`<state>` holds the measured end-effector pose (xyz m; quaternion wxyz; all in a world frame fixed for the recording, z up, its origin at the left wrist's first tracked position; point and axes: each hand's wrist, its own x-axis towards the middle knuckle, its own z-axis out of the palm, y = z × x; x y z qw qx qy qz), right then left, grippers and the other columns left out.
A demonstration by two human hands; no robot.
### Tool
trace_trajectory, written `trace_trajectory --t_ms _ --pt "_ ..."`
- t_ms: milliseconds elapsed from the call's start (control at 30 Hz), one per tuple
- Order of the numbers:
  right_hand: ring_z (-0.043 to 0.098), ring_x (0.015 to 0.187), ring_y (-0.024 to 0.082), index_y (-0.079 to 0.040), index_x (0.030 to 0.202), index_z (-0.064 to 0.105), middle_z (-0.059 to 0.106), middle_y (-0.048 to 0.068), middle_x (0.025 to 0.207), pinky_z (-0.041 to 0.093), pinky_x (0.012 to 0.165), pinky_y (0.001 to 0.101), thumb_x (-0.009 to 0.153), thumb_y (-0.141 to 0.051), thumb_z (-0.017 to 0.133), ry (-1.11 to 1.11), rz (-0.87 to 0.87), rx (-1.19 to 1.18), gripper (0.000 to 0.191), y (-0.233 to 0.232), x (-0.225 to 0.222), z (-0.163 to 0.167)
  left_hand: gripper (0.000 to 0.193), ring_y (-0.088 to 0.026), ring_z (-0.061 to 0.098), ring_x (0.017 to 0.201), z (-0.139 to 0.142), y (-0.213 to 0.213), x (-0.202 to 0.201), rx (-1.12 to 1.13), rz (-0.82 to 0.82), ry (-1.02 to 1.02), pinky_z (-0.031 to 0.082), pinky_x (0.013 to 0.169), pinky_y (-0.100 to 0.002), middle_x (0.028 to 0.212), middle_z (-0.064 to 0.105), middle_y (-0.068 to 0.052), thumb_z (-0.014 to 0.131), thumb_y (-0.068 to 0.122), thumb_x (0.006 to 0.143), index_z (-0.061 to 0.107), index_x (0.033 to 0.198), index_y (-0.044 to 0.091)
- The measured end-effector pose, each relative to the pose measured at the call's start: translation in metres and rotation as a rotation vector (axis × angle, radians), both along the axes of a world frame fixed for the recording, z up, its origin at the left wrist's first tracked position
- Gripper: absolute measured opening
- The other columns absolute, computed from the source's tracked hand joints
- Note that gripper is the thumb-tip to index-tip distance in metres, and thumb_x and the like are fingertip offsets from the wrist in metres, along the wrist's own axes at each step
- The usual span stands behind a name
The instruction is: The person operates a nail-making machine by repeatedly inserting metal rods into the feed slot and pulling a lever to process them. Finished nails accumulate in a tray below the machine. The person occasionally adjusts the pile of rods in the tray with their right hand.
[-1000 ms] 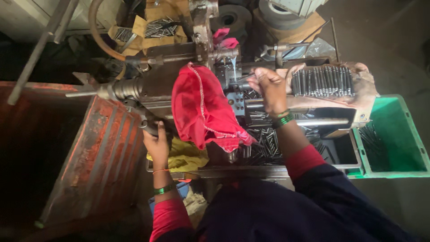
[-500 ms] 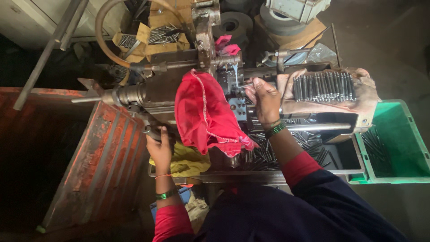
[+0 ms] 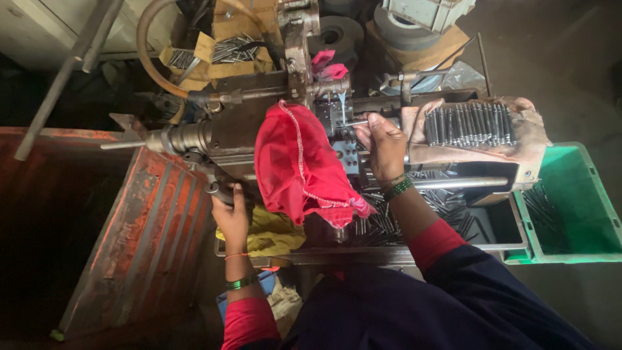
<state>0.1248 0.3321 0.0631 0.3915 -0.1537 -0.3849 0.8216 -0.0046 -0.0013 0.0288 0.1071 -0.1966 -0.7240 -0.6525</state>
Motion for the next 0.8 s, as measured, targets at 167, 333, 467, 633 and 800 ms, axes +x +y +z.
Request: trace_trajectory --t_ms 167,333,467,633,800 --pt "0.071 0.083 0.011 -0.001 0.111 0.073 0.075 0.006 0.095 0.059 0.078 0.0246 0.101 -0.02 0.069 -0.02 -0.008 -0.003 0.022 -0.001 0.0 0.003 0.02 -0.009 0.06 0.071 0.001 0.001 0.0 0.041 -0.019 -0.085 0.051 0.065 -0.026 0.085 0.064 -0.002 0.067 0.02 0.104 0.058 0.111 0.002" --pt "0.071 0.082 0.012 0.0 0.11 0.073 0.076 0.007 0.095 0.059 0.078 0.0249 0.101 -0.02 0.069 -0.012 -0.002 -0.008 0.022 -0.003 -0.006 0.003 0.02 -0.009 0.062 0.069 0.006 0.001 0.003 0.037 -0.014 -0.112 0.052 0.064 -0.026 0.085 0.065 -0.002 0.066 0.02 0.104 0.057 0.11 0.004" --pt "0.072 0.086 0.013 -0.001 0.112 0.073 0.077 0.007 0.095 0.057 0.083 0.0274 0.101 -0.022 0.066 -0.09 0.007 0.056 0.025 -0.009 -0.008 -0.002 0.02 -0.01 0.061 0.065 0.005 0.001 0.003 0.053 -0.031 -0.156 0.05 0.061 -0.027 0.078 0.064 -0.003 0.066 0.02 0.104 0.056 0.11 0.004" --pt "0.058 0.108 0.014 0.006 0.117 0.066 0.069 0.011 0.11 0.045 0.116 0.036 0.121 -0.036 0.047 -0.204 -0.004 0.585 0.046 -0.009 0.007 -0.005 0.02 -0.009 0.06 0.07 0.001 0.001 0.002 0.061 -0.029 -0.109 0.052 0.065 -0.027 0.084 0.064 -0.001 0.066 0.02 0.104 0.056 0.111 0.004" --pt "0.049 0.139 0.021 0.002 0.15 0.049 0.054 0.015 0.15 0.034 0.119 0.0358 0.112 -0.05 0.022 -0.337 0.112 0.784 0.069 -0.012 0.008 0.003 0.019 -0.009 0.061 0.067 -0.001 0.001 -0.001 -0.009 0.017 -0.115 0.052 0.063 -0.027 0.079 0.064 -0.002 0.066 0.02 0.104 0.057 0.108 0.003"
